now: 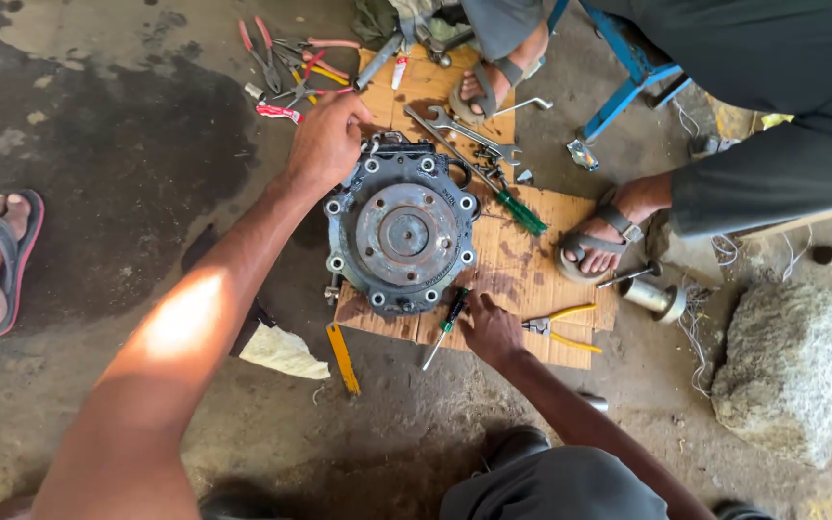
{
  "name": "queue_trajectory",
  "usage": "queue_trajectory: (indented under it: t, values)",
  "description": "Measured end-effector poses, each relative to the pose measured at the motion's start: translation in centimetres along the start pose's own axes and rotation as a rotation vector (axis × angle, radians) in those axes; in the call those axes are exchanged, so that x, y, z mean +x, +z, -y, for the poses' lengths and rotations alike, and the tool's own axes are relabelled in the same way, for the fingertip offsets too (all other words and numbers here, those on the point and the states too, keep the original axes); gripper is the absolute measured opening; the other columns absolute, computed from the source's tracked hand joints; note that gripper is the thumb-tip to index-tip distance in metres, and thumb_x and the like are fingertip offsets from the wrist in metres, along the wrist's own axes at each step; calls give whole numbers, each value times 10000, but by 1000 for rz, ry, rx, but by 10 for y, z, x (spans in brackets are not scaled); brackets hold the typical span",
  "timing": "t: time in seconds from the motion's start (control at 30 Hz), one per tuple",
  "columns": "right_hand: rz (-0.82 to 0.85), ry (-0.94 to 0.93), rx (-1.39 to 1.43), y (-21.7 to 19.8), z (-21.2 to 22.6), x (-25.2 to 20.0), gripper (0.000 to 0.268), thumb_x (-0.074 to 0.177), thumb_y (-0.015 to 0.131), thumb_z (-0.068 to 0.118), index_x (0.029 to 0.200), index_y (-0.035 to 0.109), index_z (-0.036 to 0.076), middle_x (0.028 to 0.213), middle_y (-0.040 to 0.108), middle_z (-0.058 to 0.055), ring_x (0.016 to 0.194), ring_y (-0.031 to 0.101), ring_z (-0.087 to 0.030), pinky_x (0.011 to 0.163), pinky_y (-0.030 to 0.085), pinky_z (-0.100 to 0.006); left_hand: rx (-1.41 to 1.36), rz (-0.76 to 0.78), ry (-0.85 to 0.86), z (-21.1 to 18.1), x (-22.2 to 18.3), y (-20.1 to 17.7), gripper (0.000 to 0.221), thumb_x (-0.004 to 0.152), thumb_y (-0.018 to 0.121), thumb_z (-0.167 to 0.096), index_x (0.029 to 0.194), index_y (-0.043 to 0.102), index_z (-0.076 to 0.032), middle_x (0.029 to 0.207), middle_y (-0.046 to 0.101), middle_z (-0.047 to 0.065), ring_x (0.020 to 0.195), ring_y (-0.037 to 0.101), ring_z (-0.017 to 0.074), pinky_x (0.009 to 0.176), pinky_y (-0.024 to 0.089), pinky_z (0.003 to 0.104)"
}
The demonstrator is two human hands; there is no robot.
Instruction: The person kneels on the workshop floor and works on a differential gearbox housing placed on cardboard. They strike a drift punch with a hammer to drive components out of the housing, reposition the housing, and use a long socket wrench on its fasteners while another person steadies the assembly.
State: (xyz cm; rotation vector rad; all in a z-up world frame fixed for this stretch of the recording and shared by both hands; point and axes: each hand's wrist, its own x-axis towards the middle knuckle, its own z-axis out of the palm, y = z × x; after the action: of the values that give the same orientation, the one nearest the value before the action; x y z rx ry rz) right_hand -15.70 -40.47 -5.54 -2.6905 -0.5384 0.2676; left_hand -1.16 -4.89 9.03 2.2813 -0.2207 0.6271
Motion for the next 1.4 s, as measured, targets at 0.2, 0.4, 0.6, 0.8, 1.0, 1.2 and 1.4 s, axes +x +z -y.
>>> queue_trajectory:
  t: [0.2, 0.4, 0.6, 0.8, 1.0, 1.2, 1.4]
  values:
    - [247, 174, -104, 10, 1, 14, 534, 992, 600, 421, 1400, 421, 127, 1094, 644, -178, 753, 740, -358, 618, 633, -472, 50, 100, 1, 7, 5, 1, 105, 922, 637, -39, 988, 709, -76, 983, 749, 155, 949, 705, 364, 811, 537, 489]
    - [71, 96, -162, 25, -25, -1, 340, 993, 646, 446, 1138, 585, 145, 981, 734, -120, 807, 747, -338, 652, 586, -493, 32, 208, -20, -11, 9, 1, 175, 905, 610, -45, 1013, 737, -99, 960, 752, 178, 905, 724, 372, 804, 557, 491]
    - [-75, 45, -77, 27, -35, 18, 282, 889, 684, 294, 1091, 673, 97, 948, 722, -131, 696, 734, -338, 551, 598, -456, 89, 219, 20, -20, 17, 4, 158, 899, 621, -75, 1005, 735, -101, 936, 753, 177, 879, 721, 387, 797, 549, 517]
    - [-215, 153, 452, -125, 23, 87, 288, 980, 629, 265, 1187, 707, 80, 819, 727, -119, 632, 662, -220, 575, 553, -366, 267, 331, 22, -24, 25, -3, 111, 905, 641, -146, 956, 713, -78, 863, 738, 181, 829, 715, 395, 750, 548, 543]
    - [-211, -283, 299, -178, 91, 160, 258, 885, 739, 161, 1125, 725, 67, 980, 735, -125, 843, 718, -239, 736, 574, -380, 308, 381, 129, -1, 20, 6, 152, 838, 639, -102, 958, 729, -77, 943, 743, 172, 880, 722, 376, 785, 558, 528]
    - [-6, -313, 76, -167, 85, 192, 257, 890, 700, 152, 1140, 732, 103, 1010, 752, -118, 920, 727, -269, 843, 562, -400, 304, 504, 64, 2, 10, -5, 184, 835, 630, -91, 982, 741, -79, 1025, 748, 146, 997, 709, 334, 852, 552, 496]
    - [38, -347, -115, -169, 99, 192, 253, 915, 641, 138, 1157, 716, 136, 1082, 749, -108, 982, 710, -287, 895, 547, -438, 252, 568, -2, 2, 11, -3, 207, 854, 608, -84, 1012, 742, -87, 1078, 754, 118, 1068, 699, 298, 897, 544, 477]
